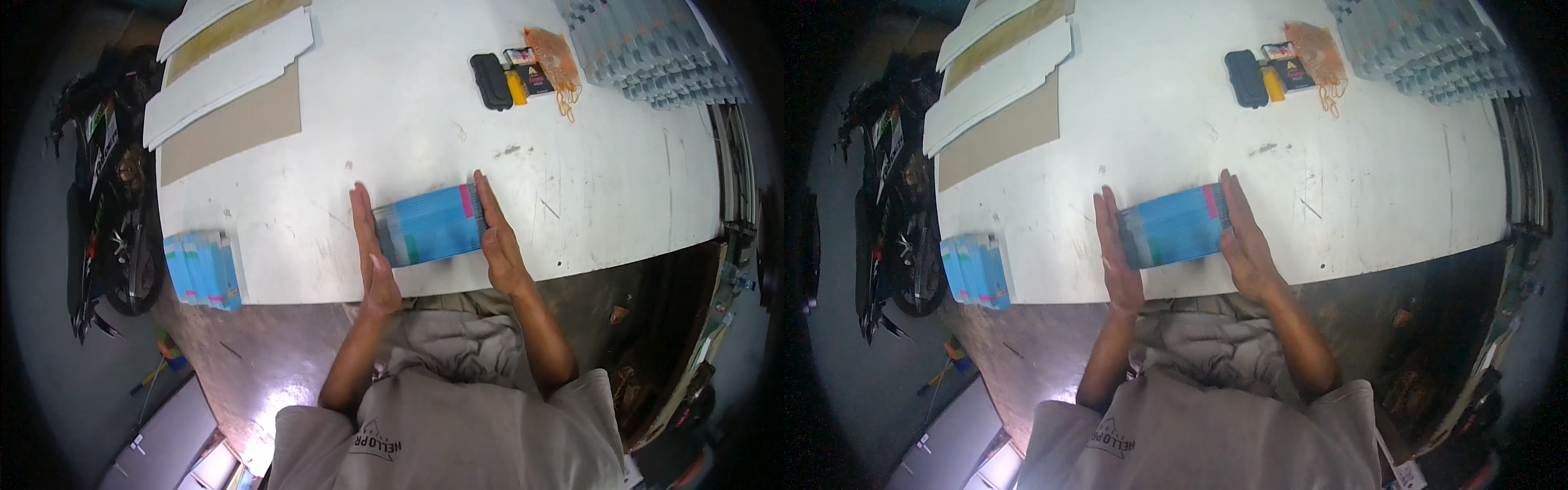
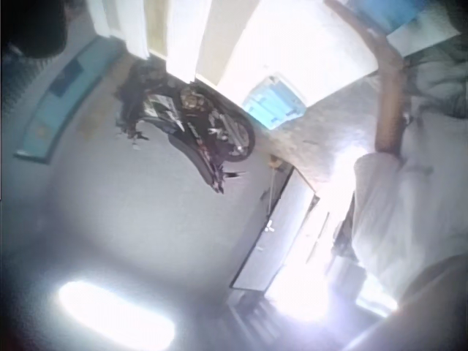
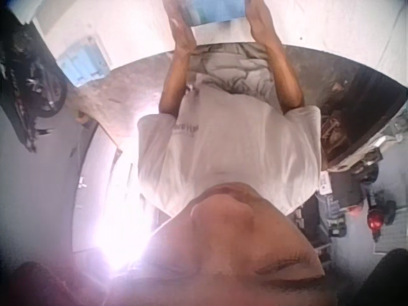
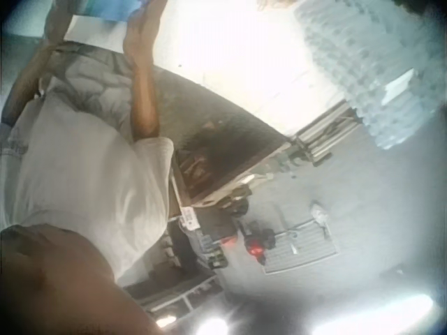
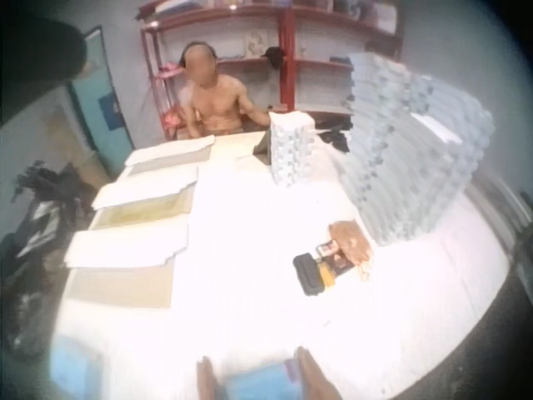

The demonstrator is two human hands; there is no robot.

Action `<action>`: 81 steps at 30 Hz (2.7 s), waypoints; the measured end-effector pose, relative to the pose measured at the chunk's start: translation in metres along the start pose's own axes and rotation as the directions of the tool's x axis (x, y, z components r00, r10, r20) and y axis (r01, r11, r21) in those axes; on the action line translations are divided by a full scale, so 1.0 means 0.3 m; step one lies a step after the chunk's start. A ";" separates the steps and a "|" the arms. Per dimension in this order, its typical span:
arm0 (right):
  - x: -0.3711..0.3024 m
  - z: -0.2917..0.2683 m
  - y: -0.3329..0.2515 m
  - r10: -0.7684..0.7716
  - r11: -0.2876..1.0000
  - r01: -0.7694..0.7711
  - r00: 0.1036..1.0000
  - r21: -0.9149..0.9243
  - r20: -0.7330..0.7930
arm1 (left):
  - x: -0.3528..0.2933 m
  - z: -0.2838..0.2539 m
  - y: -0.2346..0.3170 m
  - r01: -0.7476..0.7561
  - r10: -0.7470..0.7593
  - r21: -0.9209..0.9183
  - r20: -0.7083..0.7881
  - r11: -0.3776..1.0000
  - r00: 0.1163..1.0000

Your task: The person gathers a stack of blue printed paper sheets, aligns them, and secures the bundle with a rubber band. They then move the bundle to another table and begin inserting individual white paper sheets into the blue printed sleeves one by one.

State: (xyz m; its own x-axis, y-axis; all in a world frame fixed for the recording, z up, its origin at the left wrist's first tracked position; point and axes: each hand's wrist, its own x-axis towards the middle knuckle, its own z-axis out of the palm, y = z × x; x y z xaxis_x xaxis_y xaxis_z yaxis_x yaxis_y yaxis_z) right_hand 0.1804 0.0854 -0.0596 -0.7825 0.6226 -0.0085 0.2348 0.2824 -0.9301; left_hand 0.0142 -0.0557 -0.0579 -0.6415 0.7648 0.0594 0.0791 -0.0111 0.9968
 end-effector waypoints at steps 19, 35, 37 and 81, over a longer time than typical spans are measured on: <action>-0.034 0.189 -0.168 -0.014 0.930 0.024 0.999 -0.366 0.029 | -0.218 -0.120 0.035 0.348 -0.366 -0.134 -0.156 0.928 0.917; -0.061 0.288 -0.175 -0.113 0.991 0.086 0.951 0.105 0.288 | -0.161 -0.561 0.045 0.330 0.159 0.919 -0.366 0.214 0.917; -0.044 0.259 -0.148 -0.071 0.997 0.059 0.968 0.055 0.241 | -0.147 -0.614 0.013 0.369 0.144 0.925 -0.379 0.087 0.914; 0.872 0.117 -0.018 0.106 0.794 -0.129 0.992 -0.594 -0.073 | -0.043 -0.276 0.011 0.239 -0.597 -0.602 -0.508 0.762 0.621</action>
State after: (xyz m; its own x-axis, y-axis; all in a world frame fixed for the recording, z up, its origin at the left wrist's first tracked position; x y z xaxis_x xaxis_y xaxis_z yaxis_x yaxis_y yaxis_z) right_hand -0.0460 0.2212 -0.0696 -0.7087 0.7009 -0.0802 0.6299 0.5774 -0.5195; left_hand -0.0405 -0.1190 -0.0509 -0.8334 0.1549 -0.5306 -0.5526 -0.2131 0.8058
